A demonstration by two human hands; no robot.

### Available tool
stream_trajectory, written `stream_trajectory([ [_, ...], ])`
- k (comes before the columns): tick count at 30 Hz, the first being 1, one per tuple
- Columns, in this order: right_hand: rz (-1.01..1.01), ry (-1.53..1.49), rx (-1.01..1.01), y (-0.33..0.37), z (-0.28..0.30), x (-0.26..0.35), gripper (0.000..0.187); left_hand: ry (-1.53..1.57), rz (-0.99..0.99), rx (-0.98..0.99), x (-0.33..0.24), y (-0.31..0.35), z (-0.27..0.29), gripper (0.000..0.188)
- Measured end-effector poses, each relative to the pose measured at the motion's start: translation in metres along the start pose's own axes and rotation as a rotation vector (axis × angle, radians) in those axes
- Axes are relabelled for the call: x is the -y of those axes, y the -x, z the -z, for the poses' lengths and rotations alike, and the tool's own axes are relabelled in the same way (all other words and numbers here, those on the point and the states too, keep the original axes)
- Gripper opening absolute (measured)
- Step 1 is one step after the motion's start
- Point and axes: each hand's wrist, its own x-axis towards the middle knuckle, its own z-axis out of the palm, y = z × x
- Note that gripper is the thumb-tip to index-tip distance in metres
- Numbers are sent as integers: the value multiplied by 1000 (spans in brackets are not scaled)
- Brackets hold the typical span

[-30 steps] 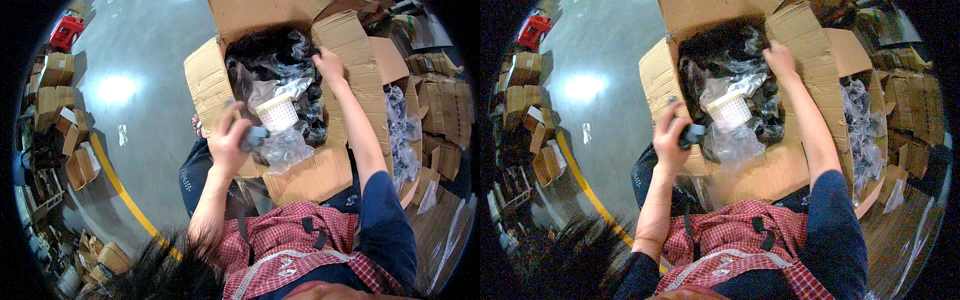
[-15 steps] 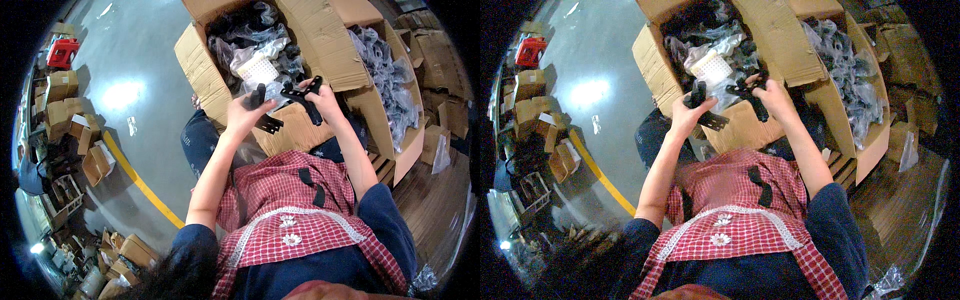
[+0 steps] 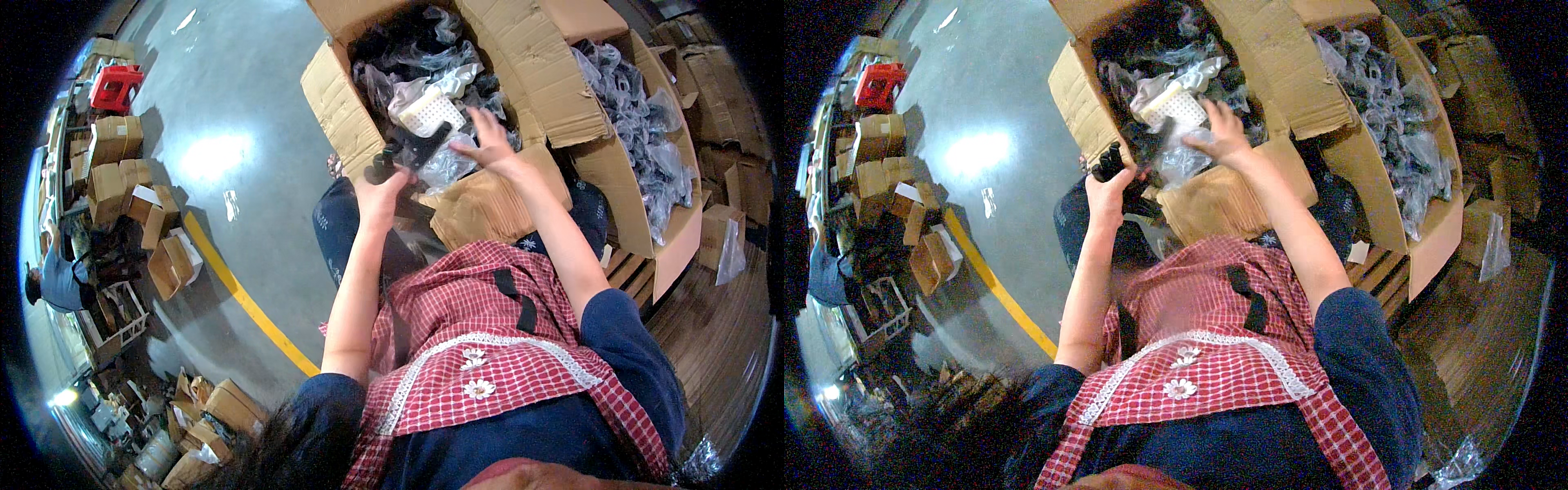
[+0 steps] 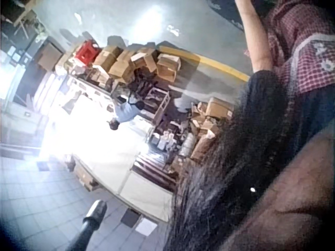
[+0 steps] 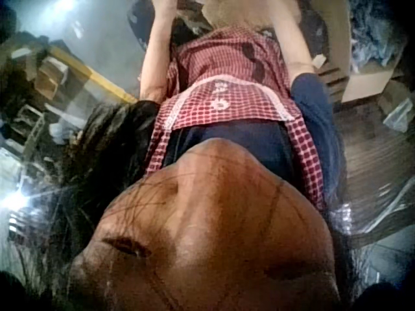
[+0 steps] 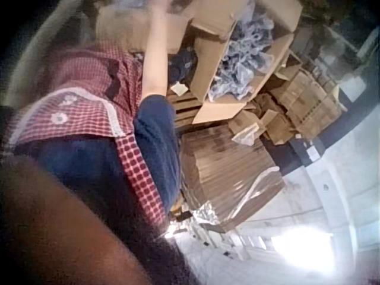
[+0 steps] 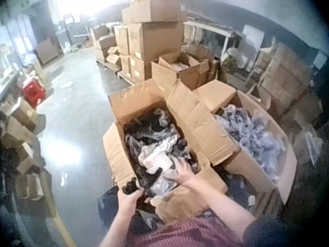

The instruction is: The person wipes black plastic components with a white cloth, peels small paper labels from a sheet to attach them to the components, and then places the items into a plastic bag and a cardboard box.

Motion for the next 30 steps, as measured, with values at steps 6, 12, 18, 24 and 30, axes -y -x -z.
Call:
stream_trajectory([
  [6, -227, -71, 365, 2, -25, -3, 49, 482, 271, 5, 33, -27, 34, 22],
  [12, 133, -489, -339, -6, 26, 32, 24, 745, 437, 28, 33, -27, 26, 27],
  [18, -56, 240, -550, -12, 32, -12, 38, 388, 61, -251, 3, -26, 16, 19],
  [24, 431, -70, -255, -40, -2, 30, 53, 152, -11, -309, 22, -38, 38, 11],
  [30, 312, 15, 45, -159, -95, 43, 37, 111, -9, -226, 23, -40, 29, 15],
])
